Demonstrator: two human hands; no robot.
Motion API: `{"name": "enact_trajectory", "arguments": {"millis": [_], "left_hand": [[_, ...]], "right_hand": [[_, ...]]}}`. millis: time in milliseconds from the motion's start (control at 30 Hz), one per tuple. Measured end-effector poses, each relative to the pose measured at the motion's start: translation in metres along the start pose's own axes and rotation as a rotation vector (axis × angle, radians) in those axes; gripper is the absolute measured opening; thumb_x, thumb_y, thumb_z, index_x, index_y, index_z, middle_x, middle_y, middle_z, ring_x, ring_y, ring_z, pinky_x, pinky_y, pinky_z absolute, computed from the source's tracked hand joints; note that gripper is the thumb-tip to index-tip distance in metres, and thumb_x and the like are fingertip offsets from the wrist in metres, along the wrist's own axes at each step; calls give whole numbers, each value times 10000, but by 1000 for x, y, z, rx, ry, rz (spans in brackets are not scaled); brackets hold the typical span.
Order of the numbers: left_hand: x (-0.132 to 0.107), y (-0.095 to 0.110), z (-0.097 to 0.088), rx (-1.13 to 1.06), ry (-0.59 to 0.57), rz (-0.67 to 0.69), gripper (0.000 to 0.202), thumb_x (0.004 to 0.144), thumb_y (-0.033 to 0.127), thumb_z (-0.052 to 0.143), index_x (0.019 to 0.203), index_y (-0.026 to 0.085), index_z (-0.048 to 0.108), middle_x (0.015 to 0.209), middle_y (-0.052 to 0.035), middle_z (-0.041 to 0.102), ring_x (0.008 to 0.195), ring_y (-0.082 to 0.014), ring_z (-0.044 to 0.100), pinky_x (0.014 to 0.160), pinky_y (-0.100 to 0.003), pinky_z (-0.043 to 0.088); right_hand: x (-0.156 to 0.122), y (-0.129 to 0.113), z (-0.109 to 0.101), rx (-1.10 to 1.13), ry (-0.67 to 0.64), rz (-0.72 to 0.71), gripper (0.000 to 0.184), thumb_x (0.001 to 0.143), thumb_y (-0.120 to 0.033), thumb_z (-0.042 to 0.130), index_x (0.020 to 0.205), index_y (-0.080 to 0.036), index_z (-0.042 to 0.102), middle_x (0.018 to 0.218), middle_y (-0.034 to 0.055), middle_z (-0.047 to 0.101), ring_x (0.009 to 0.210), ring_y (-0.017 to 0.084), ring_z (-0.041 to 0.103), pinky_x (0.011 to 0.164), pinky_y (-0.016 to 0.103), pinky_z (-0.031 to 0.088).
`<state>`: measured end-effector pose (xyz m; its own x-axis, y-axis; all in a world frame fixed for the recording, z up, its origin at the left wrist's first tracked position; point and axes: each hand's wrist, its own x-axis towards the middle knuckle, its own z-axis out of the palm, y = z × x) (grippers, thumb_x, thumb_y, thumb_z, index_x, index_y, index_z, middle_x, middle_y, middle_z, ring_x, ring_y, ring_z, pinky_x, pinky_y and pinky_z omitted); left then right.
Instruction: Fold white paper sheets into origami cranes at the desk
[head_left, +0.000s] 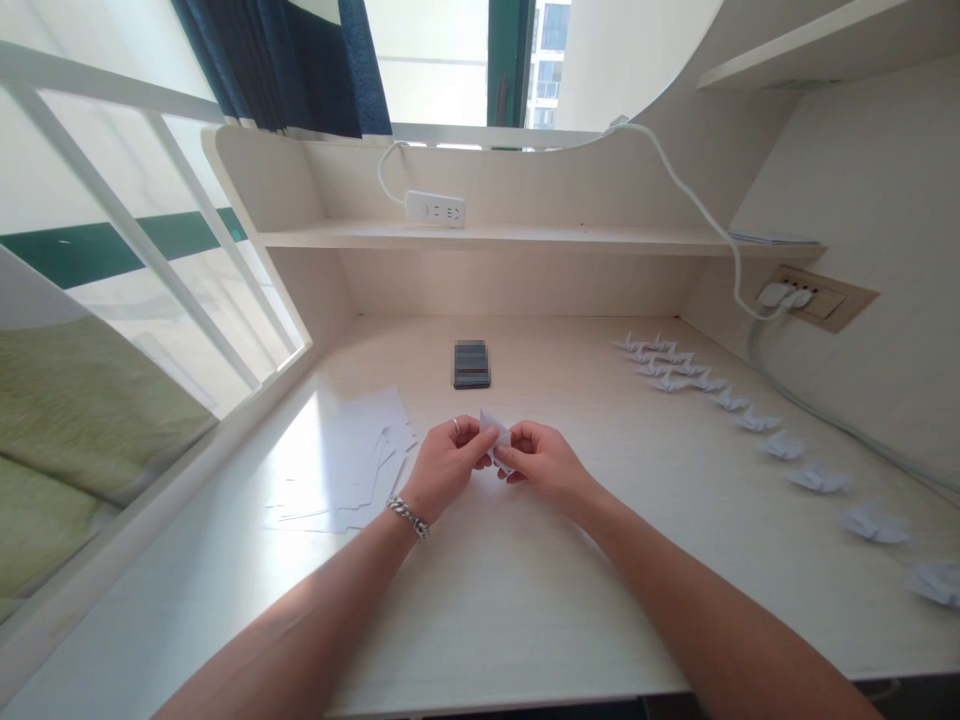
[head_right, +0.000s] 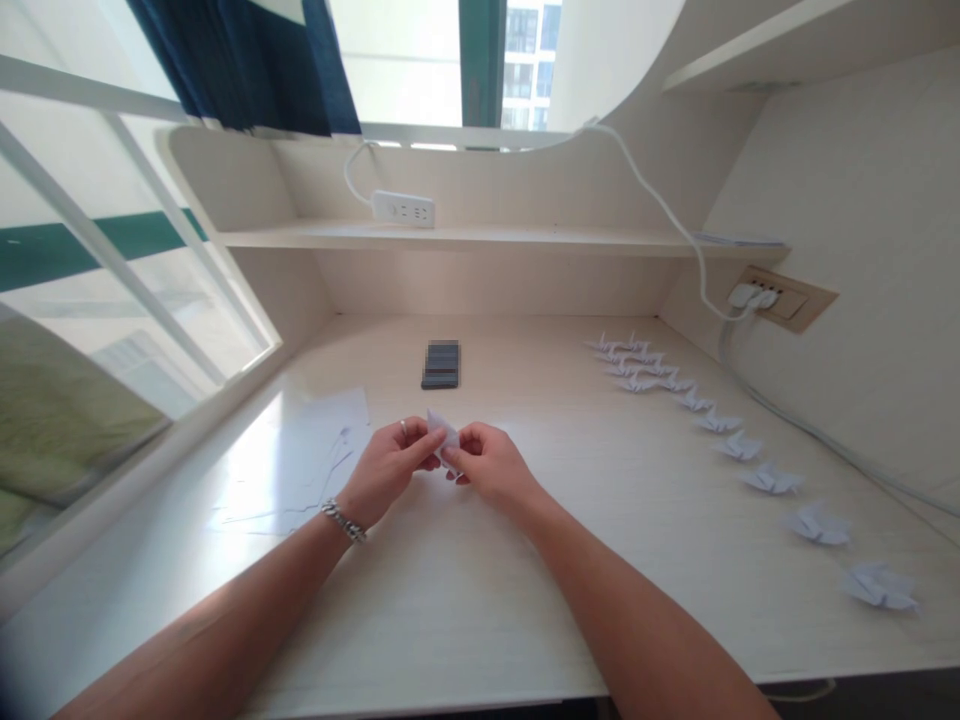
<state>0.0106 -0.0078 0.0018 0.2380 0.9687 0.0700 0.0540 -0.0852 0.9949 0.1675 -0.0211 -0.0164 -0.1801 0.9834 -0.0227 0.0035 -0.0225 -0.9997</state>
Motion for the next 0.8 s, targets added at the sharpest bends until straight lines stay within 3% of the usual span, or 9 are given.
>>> {"name": "enact_trajectory", "arguments": {"millis": [233, 400, 533, 667, 800], "left_hand": [[2, 2, -2, -9, 65, -9, 275, 736, 388, 725, 686, 134, 632, 617, -11, 612, 599, -119, 560, 615, -264, 462], [4, -4, -4, -101, 48, -35, 307, 729, 414, 743, 671, 137, 624, 662, -33, 650, 659, -136, 607, 676, -286, 496], [4, -5, -7, -168, 52, -67, 282, 717, 389, 768, 761, 131, 661, 689, -38, 669, 686, -133, 621, 693, -278, 496], [4, -2, -10, -188, 2, -106, 276, 685, 350, 795, 771, 134, 646, 673, -34, 663, 667, -137, 624, 683, -282, 491], [3, -2, -13, -12, -98, -87, 253, 703, 352, 775, 771, 141, 654, 702, -39, 661, 678, -150, 629, 669, -288, 491]], "right_hand": [[-2, -2, -4, -2, -14, -9, 303, 706, -435, 733, 779, -165, 613, 732, 9, 635, 629, 123, 593, 615, 283, 503], [-2, -6, -3, 15, 53, -10, 280, 736, -444, 690, 765, -175, 617, 752, 15, 644, 695, 144, 629, 610, 268, 507], [0, -5, -4, 45, 129, -49, 301, 733, -449, 696, 821, -164, 655, 725, 23, 654, 658, 144, 623, 629, 293, 525], [2, -1, -9, 33, 171, -107, 306, 738, -433, 707, 869, -157, 680, 697, 23, 659, 616, 141, 608, 641, 314, 534], [0, -1, -12, -103, 93, -174, 272, 772, -418, 689, 870, -165, 695, 695, 25, 663, 616, 150, 607, 626, 312, 521]]}}
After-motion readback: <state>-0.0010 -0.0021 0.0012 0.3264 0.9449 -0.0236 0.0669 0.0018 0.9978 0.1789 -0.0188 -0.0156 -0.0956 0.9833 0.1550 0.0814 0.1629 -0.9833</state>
